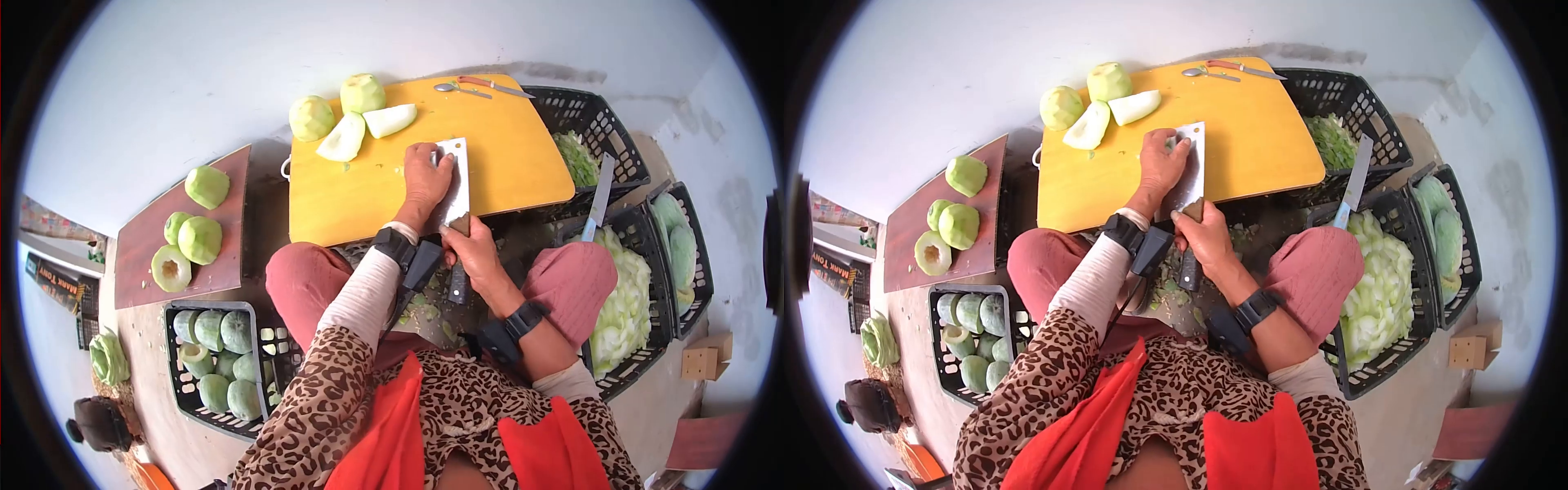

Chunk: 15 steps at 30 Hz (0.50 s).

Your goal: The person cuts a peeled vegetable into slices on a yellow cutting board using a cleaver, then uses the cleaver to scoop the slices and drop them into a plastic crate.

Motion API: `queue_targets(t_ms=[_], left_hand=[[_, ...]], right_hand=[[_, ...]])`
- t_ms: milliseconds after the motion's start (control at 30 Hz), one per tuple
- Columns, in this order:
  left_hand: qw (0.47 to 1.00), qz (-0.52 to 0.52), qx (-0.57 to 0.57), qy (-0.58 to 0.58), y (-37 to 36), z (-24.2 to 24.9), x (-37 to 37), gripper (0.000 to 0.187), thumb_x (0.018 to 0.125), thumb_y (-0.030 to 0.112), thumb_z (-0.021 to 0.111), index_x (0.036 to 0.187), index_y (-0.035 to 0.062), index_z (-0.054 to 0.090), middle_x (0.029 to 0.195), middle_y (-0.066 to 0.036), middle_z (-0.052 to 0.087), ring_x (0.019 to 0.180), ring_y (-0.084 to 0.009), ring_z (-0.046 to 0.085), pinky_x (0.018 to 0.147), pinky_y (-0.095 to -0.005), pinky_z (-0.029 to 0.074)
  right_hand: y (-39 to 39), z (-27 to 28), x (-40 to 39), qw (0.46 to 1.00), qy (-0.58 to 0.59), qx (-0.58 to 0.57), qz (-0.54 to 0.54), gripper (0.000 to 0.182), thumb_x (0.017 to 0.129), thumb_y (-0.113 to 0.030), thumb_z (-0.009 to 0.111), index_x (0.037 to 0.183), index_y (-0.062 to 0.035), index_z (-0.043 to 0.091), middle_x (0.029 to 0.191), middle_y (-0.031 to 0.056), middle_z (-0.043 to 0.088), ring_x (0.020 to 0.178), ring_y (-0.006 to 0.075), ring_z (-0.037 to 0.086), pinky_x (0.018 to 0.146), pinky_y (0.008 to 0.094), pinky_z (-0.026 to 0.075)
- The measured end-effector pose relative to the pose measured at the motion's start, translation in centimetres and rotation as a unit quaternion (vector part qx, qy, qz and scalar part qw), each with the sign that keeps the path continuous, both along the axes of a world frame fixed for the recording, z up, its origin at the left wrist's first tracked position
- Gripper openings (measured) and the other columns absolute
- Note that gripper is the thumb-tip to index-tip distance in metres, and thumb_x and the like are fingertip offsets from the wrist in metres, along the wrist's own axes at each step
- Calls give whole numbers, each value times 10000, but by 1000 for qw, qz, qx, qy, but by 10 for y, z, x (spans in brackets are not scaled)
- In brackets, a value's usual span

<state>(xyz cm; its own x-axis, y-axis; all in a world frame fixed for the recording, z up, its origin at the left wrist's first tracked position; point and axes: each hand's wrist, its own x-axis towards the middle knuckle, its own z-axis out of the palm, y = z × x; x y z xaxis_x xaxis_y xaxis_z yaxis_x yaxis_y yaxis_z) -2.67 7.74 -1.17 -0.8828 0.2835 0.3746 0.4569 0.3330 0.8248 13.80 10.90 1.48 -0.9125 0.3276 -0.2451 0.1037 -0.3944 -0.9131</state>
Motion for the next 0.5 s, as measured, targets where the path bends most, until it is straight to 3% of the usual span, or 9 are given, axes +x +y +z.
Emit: queue_targets(t_ms=[100, 267, 333, 500], left_hand=[[998, -18, 30, 54, 19, 18, 13, 316, 762, 167, 697, 995, -30, 617, 1097, -248, 547, 1049, -416, 518, 943, -445, 424], [983, -97, 119, 104, 77, 87, 62, 214, 756, 109, 661, 908, -24, 591, 993, -245, 555, 988, -412, 512, 889, -467, 422], [970, -121, 150, 146, 111, 107, 90, 211, 780, 151, 675, 922, 6, 614, 983, -215, 584, 956, -390, 557, 853, -442, 455], [897, -254, 329, 152, 174, 138, 172, 200, 798, 52, 623, 987, 16, 566, 1009, -204, 540, 945, -402, 533, 841, -423, 454]], right_hand=[[8, 16, 14, 999, 24, 18, -32, 134, 883, -89, 619, 927, -47, 499, 684, 20, 534, 480, 100, 480, 446, 246, 401], [37, 72, 62, 988, 58, 72, -125, 158, 869, -63, 623, 945, -30, 489, 684, 26, 525, 465, 100, 483, 418, 245, 398], [51, 99, 92, 977, 51, 112, -176, 147, 866, -69, 629, 910, -29, 495, 673, 25, 530, 468, 93, 481, 419, 241, 390], [83, 151, 179, 894, -65, 327, -301, 139, 878, -109, 617, 909, -10, 525, 654, 20, 525, 480, 72, 468, 434, 226, 351]])
